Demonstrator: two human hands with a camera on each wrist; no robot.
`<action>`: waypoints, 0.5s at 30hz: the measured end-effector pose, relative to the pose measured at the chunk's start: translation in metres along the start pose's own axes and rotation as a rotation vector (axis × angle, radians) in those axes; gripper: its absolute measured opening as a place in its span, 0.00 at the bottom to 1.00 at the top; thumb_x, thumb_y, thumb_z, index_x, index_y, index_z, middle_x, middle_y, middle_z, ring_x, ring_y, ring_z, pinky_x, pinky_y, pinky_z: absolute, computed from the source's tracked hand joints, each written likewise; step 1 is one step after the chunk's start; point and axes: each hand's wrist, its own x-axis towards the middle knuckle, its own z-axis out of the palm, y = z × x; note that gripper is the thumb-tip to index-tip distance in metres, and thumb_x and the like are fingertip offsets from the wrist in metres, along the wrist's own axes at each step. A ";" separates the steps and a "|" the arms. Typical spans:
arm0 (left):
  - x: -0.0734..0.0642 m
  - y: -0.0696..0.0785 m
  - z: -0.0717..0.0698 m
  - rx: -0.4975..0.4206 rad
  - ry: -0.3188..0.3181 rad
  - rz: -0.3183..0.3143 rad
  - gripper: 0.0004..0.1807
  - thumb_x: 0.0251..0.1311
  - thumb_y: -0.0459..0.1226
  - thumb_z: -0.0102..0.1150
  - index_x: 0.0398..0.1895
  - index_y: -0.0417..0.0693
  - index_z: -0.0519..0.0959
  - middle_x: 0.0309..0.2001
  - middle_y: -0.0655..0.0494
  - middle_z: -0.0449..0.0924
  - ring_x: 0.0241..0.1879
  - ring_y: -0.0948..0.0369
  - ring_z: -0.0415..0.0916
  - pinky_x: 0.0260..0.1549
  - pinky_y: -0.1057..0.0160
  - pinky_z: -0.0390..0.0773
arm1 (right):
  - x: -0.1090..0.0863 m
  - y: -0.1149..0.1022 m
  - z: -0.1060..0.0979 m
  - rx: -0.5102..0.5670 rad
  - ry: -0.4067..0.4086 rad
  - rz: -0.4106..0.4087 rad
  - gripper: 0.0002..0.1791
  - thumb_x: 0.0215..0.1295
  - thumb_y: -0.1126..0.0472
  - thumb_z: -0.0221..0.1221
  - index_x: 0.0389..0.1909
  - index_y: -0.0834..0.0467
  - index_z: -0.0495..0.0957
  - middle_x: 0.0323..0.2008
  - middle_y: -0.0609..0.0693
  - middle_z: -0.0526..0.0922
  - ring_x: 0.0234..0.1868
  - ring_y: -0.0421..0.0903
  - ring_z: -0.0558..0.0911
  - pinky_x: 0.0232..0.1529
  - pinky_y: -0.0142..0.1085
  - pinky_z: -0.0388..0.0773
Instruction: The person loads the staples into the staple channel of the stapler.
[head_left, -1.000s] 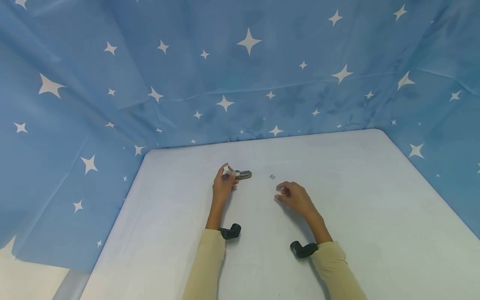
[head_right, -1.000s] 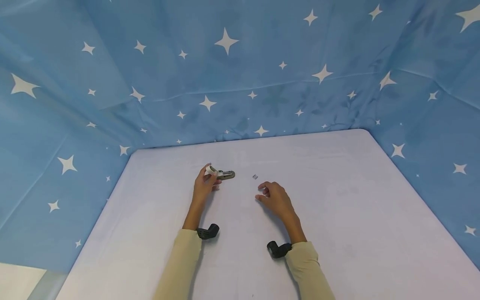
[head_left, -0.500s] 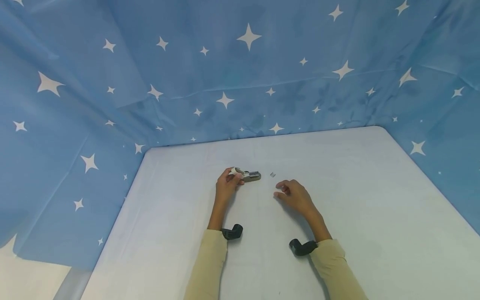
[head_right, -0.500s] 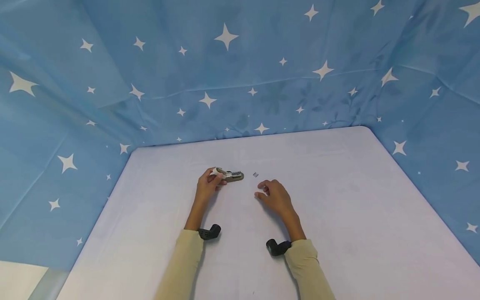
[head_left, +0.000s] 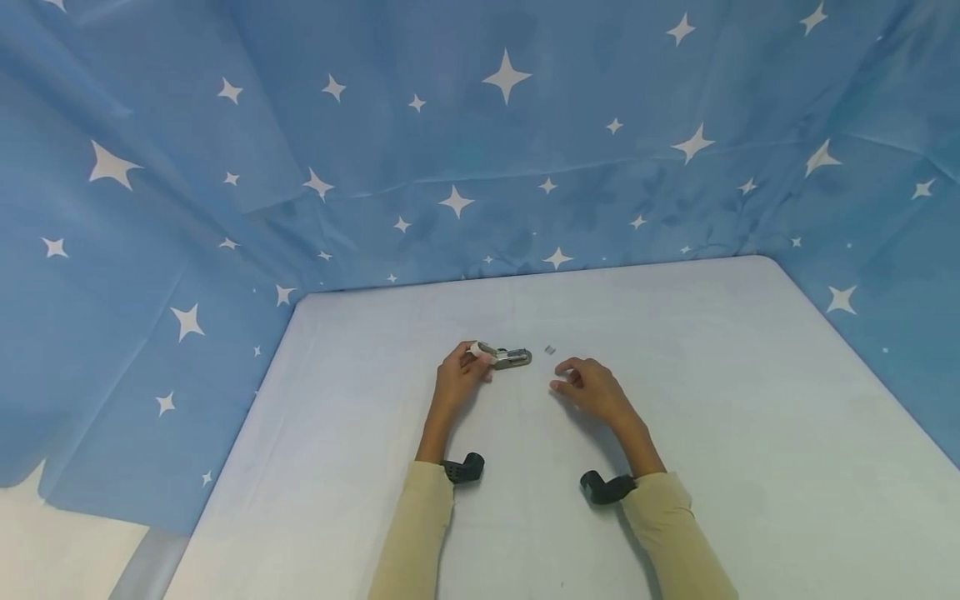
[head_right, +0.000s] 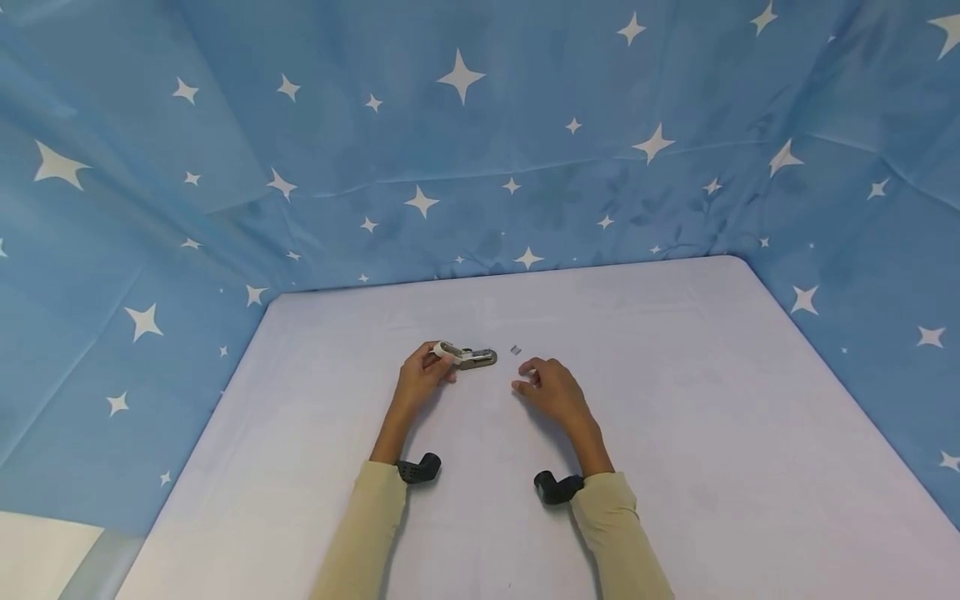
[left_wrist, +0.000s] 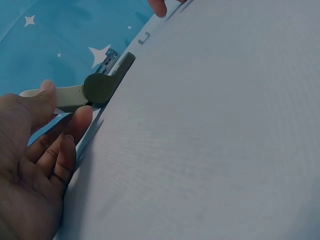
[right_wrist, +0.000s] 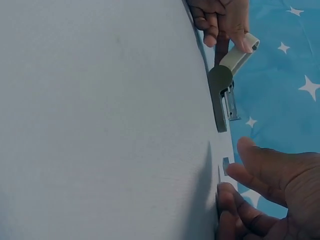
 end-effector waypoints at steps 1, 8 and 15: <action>0.000 -0.001 0.000 0.011 0.001 -0.004 0.20 0.67 0.45 0.59 0.58 0.47 0.75 0.47 0.47 0.86 0.33 0.60 0.86 0.48 0.61 0.79 | 0.001 0.000 0.000 0.010 0.002 -0.007 0.17 0.65 0.57 0.63 0.51 0.62 0.78 0.39 0.58 0.81 0.40 0.51 0.78 0.43 0.44 0.77; 0.000 -0.002 0.002 0.054 0.013 0.002 0.20 0.67 0.47 0.59 0.58 0.48 0.76 0.48 0.46 0.85 0.31 0.62 0.84 0.40 0.64 0.79 | 0.014 0.006 0.001 0.120 0.078 0.013 0.18 0.66 0.62 0.61 0.55 0.63 0.75 0.43 0.61 0.82 0.45 0.55 0.81 0.43 0.45 0.78; -0.003 -0.003 0.002 0.089 0.039 -0.005 0.23 0.67 0.51 0.57 0.60 0.52 0.76 0.47 0.48 0.85 0.33 0.61 0.85 0.44 0.60 0.79 | 0.032 0.009 0.009 0.144 0.168 0.075 0.20 0.66 0.63 0.60 0.58 0.62 0.74 0.48 0.65 0.80 0.50 0.60 0.78 0.52 0.52 0.74</action>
